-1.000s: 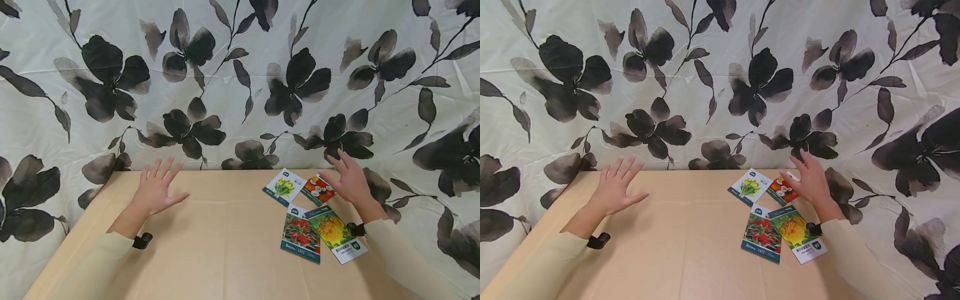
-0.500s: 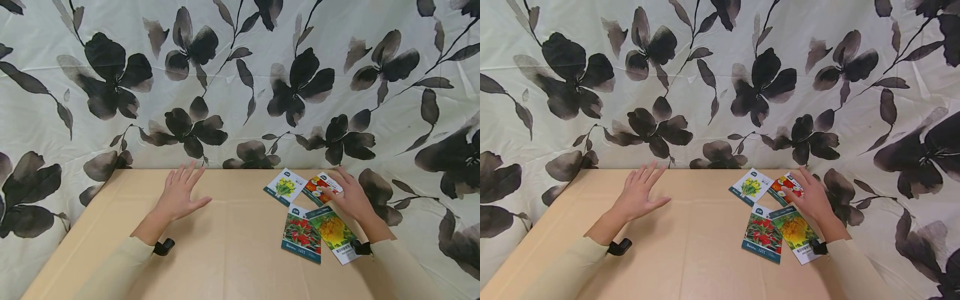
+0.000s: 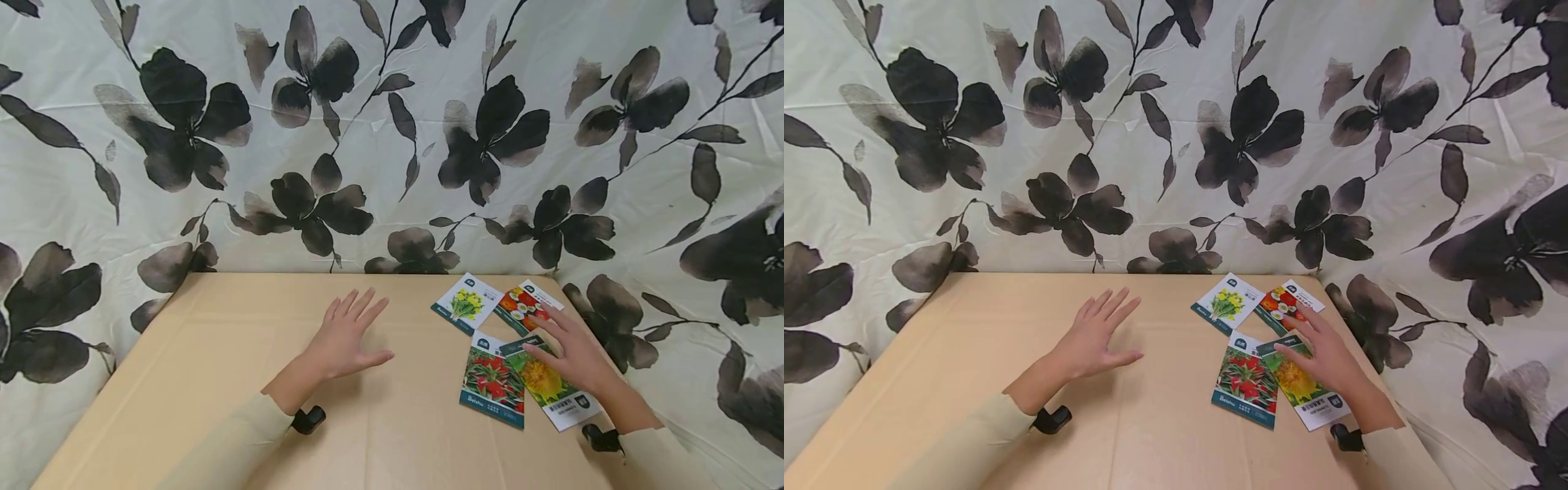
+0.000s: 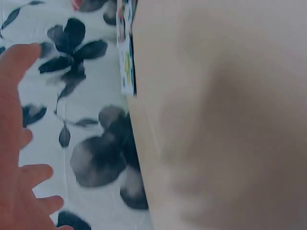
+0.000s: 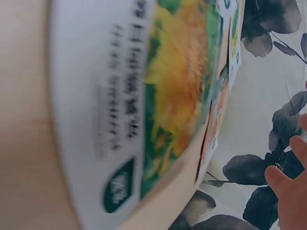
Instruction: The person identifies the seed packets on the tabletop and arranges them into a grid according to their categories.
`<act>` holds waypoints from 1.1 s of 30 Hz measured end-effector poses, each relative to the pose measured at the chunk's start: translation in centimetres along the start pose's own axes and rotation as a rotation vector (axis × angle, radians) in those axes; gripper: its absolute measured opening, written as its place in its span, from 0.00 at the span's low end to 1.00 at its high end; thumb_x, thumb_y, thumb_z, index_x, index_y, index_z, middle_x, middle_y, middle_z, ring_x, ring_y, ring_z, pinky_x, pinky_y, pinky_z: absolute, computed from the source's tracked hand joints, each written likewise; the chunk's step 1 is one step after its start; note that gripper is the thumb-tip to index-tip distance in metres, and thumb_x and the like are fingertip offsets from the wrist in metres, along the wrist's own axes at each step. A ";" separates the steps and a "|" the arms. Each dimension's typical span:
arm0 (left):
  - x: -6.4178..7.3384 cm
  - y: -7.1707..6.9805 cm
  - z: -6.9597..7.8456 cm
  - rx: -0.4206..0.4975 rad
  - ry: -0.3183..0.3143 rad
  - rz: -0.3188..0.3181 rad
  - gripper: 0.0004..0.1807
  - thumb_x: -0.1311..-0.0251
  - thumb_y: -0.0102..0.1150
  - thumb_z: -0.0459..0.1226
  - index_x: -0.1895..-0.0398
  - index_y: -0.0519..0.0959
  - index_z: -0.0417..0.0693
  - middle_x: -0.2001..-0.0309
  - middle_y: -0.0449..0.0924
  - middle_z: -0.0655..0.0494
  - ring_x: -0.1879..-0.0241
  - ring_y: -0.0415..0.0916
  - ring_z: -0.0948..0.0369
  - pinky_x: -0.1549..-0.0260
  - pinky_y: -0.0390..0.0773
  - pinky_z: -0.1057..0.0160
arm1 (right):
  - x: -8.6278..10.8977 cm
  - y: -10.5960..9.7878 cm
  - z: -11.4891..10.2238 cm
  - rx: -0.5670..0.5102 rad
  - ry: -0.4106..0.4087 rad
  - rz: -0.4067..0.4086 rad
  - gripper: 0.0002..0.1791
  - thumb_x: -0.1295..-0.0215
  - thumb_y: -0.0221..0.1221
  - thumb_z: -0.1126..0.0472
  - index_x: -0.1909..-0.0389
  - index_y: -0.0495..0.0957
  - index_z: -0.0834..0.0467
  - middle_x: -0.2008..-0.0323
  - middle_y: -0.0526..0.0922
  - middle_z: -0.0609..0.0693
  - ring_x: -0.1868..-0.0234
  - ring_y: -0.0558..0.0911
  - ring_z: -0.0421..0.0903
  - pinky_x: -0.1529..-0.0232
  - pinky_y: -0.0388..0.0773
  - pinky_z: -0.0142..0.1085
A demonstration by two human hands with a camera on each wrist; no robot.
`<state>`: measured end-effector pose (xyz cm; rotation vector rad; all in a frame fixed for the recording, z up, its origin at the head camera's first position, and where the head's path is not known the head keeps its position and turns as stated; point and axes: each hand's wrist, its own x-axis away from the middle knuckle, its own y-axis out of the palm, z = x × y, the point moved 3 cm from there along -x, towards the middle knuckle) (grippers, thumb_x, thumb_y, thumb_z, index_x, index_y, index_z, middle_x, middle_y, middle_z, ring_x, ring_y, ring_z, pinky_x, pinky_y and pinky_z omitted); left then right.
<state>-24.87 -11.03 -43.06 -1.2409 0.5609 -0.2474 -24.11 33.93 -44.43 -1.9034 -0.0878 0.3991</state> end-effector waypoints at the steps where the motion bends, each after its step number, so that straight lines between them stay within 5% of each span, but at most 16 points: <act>1: -0.1 0.3 0.5 0.008 0.003 -0.019 0.54 0.42 0.58 0.71 0.17 0.53 0.62 0.17 0.48 0.51 0.18 0.46 0.41 0.25 0.49 0.31 | 0.3 0.2 0.0 -0.003 -0.004 -0.007 0.39 0.35 0.65 0.40 0.27 0.71 0.55 0.21 0.58 0.62 0.23 0.57 0.70 0.33 0.59 0.75; 15: -2.1 5.0 8.2 -0.061 0.137 -0.224 0.53 0.42 0.55 0.73 0.17 0.48 0.71 0.16 0.43 0.54 0.17 0.42 0.43 0.23 0.48 0.34 | 3.0 2.7 0.6 0.000 0.075 -0.190 0.42 0.33 0.61 0.35 0.26 0.69 0.57 0.21 0.56 0.65 0.22 0.53 0.73 0.33 0.61 0.73; 24: -3.4 7.7 11.9 0.046 0.134 -0.366 0.49 0.38 0.47 0.74 0.18 0.41 0.79 0.15 0.35 0.58 0.16 0.33 0.45 0.21 0.40 0.36 | 3.4 3.2 0.6 0.003 0.089 -0.228 0.43 0.33 0.60 0.33 0.26 0.69 0.56 0.20 0.54 0.65 0.22 0.53 0.73 0.34 0.62 0.73; 33: -4.5 10.1 14.9 0.016 0.118 -0.378 0.46 0.35 0.44 0.72 0.18 0.41 0.79 0.15 0.37 0.59 0.16 0.37 0.47 0.20 0.42 0.41 | 3.7 3.7 1.1 -0.033 0.085 -0.273 0.44 0.33 0.61 0.35 0.25 0.67 0.57 0.21 0.54 0.69 0.24 0.53 0.77 0.34 0.61 0.74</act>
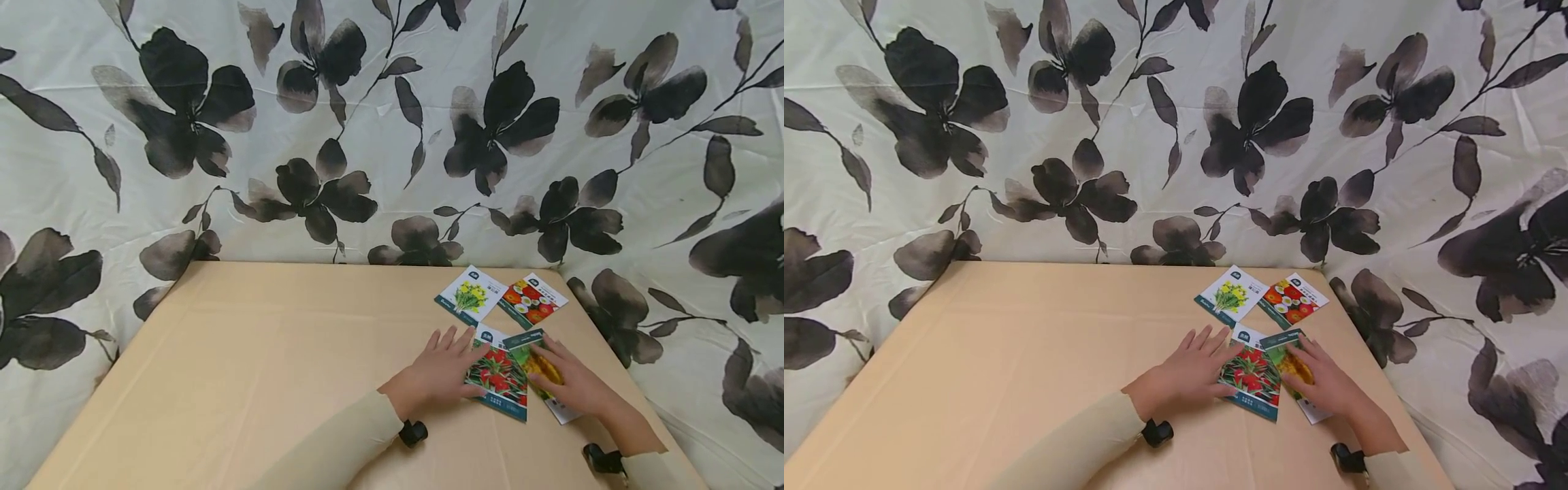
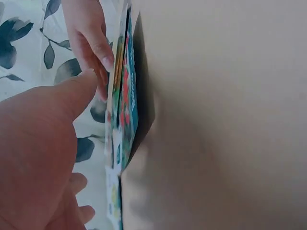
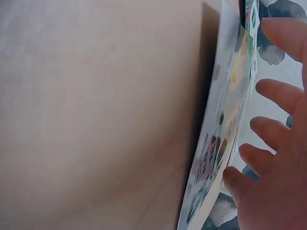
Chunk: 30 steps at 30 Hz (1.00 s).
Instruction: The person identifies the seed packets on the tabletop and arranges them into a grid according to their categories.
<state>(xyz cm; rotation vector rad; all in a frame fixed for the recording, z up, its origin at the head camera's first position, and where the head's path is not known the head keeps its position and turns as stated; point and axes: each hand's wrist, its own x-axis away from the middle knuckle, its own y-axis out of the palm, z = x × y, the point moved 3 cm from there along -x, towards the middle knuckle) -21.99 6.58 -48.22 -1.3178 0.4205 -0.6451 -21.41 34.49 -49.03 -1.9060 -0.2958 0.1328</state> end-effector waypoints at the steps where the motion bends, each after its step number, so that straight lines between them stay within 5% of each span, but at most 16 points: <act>1: -0.2 0.2 0.2 -0.001 -0.005 -0.002 0.46 0.34 0.44 0.72 0.18 0.41 0.79 0.15 0.37 0.60 0.16 0.37 0.47 0.19 0.43 0.42 | 0.0 0.1 0.0 -0.004 0.000 -0.003 0.44 0.32 0.61 0.35 0.24 0.66 0.57 0.21 0.54 0.69 0.24 0.53 0.77 0.34 0.61 0.74; 10: -1.8 1.9 2.4 -0.029 -0.011 -0.054 0.44 0.35 0.40 0.74 0.19 0.39 0.83 0.15 0.38 0.63 0.16 0.36 0.51 0.19 0.45 0.48 | 0.0 0.2 0.0 -0.022 0.004 -0.038 0.42 0.30 0.59 0.37 0.24 0.66 0.57 0.22 0.54 0.69 0.25 0.55 0.77 0.35 0.62 0.74; 20: -3.7 2.3 4.2 -0.106 -0.047 -0.089 0.40 0.31 0.37 0.71 0.19 0.43 0.82 0.16 0.41 0.65 0.16 0.38 0.55 0.19 0.46 0.53 | -0.5 0.5 0.6 -0.015 0.005 -0.058 0.44 0.33 0.62 0.36 0.24 0.65 0.57 0.22 0.55 0.70 0.25 0.55 0.78 0.35 0.62 0.74; 30: -4.3 2.8 4.8 -0.110 -0.055 -0.095 0.39 0.30 0.35 0.70 0.18 0.48 0.79 0.16 0.42 0.65 0.16 0.39 0.56 0.19 0.46 0.54 | -0.9 -0.1 0.3 -0.053 0.005 -0.091 0.41 0.30 0.61 0.40 0.24 0.65 0.58 0.22 0.55 0.71 0.25 0.55 0.78 0.35 0.62 0.74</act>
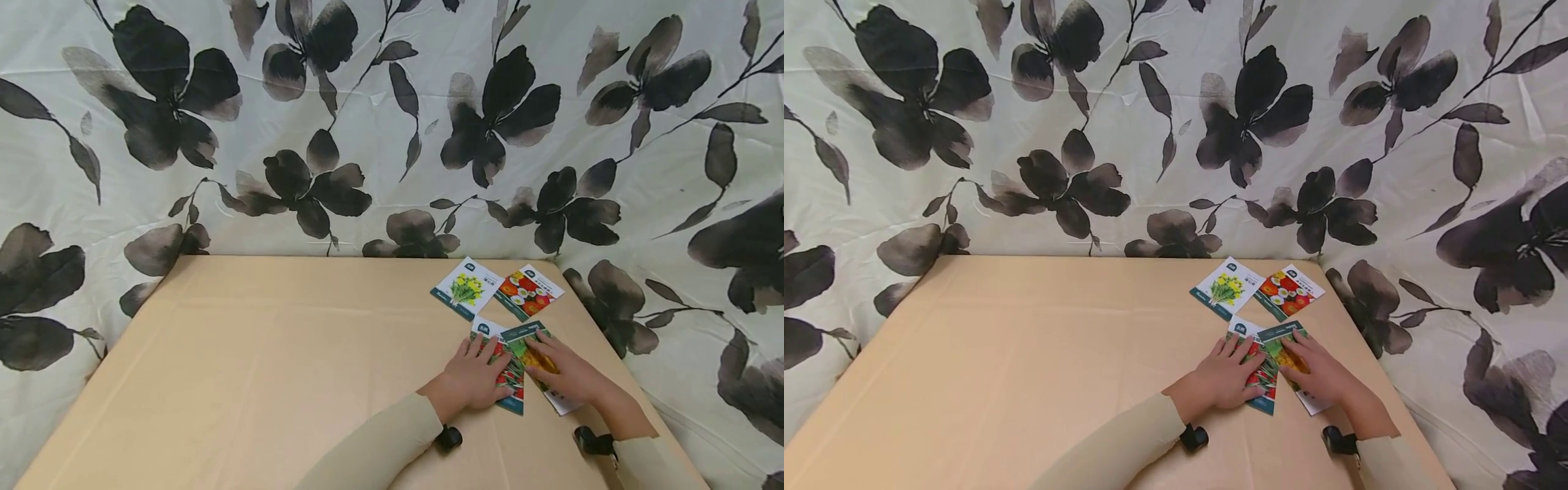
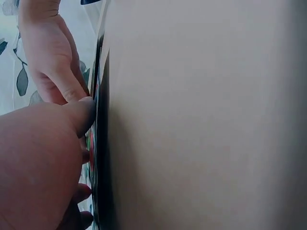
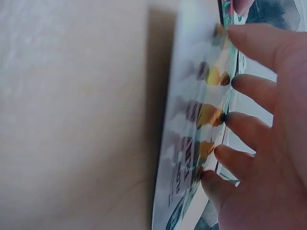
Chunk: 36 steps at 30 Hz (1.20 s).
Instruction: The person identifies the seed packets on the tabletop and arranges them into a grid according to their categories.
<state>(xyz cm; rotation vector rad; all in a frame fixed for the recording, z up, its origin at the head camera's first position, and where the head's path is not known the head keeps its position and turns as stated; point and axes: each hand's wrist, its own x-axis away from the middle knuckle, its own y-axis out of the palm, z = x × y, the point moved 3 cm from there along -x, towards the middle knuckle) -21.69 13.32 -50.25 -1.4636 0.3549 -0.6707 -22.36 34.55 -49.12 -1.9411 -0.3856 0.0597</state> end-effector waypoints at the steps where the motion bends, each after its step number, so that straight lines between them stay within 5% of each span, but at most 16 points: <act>1: 0.0 0.0 0.0 -0.003 0.001 0.001 0.38 0.30 0.35 0.70 0.19 0.48 0.78 0.16 0.42 0.65 0.16 0.39 0.56 0.19 0.46 0.54 | 0.0 0.0 0.0 -0.004 -0.002 -0.001 0.41 0.30 0.62 0.41 0.24 0.65 0.58 0.22 0.55 0.71 0.25 0.54 0.78 0.35 0.61 0.74; 14: -0.2 0.0 0.5 -0.036 0.022 0.023 0.35 0.27 0.38 0.66 0.19 0.54 0.74 0.16 0.45 0.63 0.16 0.42 0.56 0.19 0.49 0.56 | 0.0 -0.1 0.6 -0.020 -0.039 -0.025 0.37 0.27 0.60 0.46 0.23 0.65 0.57 0.21 0.53 0.70 0.24 0.50 0.79 0.34 0.57 0.76; 36: -0.2 -0.2 0.6 -0.034 0.016 -0.028 0.33 0.26 0.35 0.66 0.19 0.48 0.82 0.16 0.42 0.65 0.16 0.40 0.57 0.19 0.48 0.56 | -0.2 0.2 0.9 0.032 -0.016 -0.054 0.37 0.25 0.55 0.41 0.21 0.62 0.52 0.20 0.51 0.67 0.23 0.48 0.79 0.32 0.51 0.78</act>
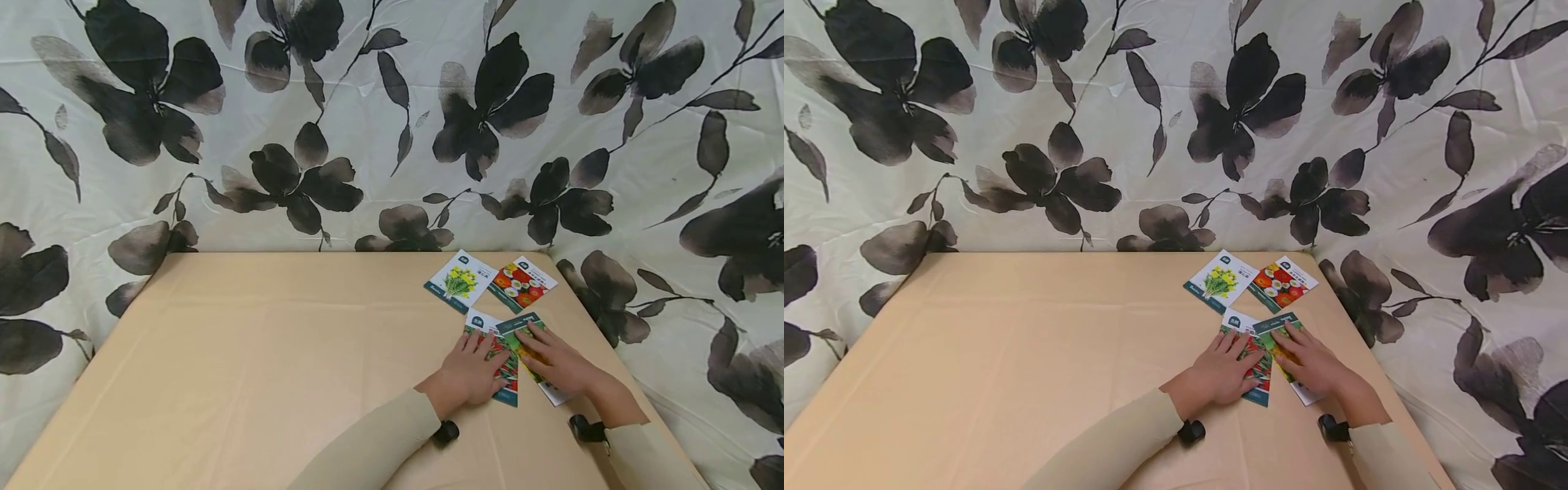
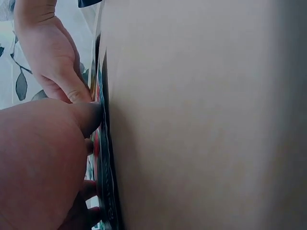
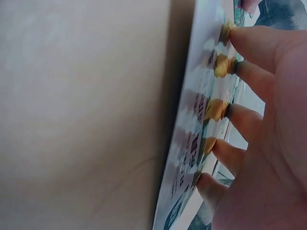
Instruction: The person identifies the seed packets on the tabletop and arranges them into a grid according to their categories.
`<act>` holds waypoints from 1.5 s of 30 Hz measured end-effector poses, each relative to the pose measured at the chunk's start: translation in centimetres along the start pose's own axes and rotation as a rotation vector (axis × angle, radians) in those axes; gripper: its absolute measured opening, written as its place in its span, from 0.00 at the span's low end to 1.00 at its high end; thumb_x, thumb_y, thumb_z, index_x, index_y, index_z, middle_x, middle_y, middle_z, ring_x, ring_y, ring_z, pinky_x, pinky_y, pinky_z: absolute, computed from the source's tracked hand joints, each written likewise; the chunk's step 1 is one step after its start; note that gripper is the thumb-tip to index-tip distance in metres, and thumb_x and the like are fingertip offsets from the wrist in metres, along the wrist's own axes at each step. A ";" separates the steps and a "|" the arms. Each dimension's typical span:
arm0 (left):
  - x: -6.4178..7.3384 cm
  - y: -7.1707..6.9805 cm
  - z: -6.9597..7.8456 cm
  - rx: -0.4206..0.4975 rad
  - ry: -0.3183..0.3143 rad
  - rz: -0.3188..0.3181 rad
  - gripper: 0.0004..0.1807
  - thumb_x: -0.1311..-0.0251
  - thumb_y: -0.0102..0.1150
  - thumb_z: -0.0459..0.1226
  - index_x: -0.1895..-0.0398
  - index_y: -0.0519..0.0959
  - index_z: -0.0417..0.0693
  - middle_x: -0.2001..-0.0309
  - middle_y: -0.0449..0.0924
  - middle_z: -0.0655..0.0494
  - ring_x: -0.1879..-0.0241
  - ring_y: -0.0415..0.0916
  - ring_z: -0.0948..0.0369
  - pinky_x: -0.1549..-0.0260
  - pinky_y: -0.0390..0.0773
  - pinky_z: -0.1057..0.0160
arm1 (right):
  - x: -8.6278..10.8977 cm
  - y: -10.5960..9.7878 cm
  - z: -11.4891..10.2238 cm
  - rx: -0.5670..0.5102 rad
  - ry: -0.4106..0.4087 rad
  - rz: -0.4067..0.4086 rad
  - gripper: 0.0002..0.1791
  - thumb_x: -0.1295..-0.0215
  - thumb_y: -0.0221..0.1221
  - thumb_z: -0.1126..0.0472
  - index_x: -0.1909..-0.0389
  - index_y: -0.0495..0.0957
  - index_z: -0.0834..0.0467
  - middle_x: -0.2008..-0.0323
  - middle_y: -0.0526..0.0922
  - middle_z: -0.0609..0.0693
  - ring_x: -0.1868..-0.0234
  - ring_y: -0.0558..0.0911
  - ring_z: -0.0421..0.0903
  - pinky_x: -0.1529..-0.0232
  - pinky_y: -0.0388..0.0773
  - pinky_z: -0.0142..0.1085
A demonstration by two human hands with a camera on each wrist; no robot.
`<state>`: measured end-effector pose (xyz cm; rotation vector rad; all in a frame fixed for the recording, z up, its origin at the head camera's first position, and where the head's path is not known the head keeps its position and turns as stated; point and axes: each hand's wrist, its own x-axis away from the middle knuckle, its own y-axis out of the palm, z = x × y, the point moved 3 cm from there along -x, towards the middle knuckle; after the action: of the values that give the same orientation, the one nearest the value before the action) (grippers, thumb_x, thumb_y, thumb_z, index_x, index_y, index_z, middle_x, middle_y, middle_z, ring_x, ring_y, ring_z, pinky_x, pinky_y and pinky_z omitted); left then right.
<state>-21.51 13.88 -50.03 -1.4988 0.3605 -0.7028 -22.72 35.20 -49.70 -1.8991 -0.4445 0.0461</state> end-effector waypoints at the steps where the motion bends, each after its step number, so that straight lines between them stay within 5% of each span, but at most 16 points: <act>1: 0.1 -0.1 0.0 -0.001 0.000 -0.001 0.33 0.26 0.35 0.66 0.19 0.48 0.82 0.16 0.42 0.65 0.16 0.40 0.57 0.19 0.48 0.56 | 0.0 0.0 -0.1 -0.003 -0.001 -0.002 0.37 0.25 0.55 0.41 0.21 0.61 0.52 0.20 0.51 0.67 0.23 0.48 0.79 0.32 0.51 0.78; 32: 0.9 -0.1 0.1 -0.071 -0.001 0.022 0.32 0.25 0.36 0.65 0.20 0.49 0.84 0.16 0.45 0.65 0.17 0.43 0.56 0.20 0.51 0.54 | 0.5 -0.1 -2.0 -0.019 0.000 -0.005 0.37 0.24 0.55 0.45 0.21 0.60 0.58 0.20 0.49 0.70 0.23 0.48 0.78 0.31 0.54 0.75; 45: 1.5 0.3 0.2 -0.050 -0.002 -0.003 0.32 0.26 0.34 0.66 0.21 0.47 0.86 0.16 0.43 0.68 0.16 0.41 0.58 0.20 0.50 0.55 | 1.0 0.1 -2.1 0.051 0.030 0.039 0.37 0.24 0.55 0.44 0.23 0.62 0.60 0.22 0.53 0.72 0.25 0.52 0.78 0.32 0.57 0.74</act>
<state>-20.22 13.11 -49.99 -1.5479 0.3768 -0.6989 -21.30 33.60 -48.82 -1.8556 -0.3821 0.0541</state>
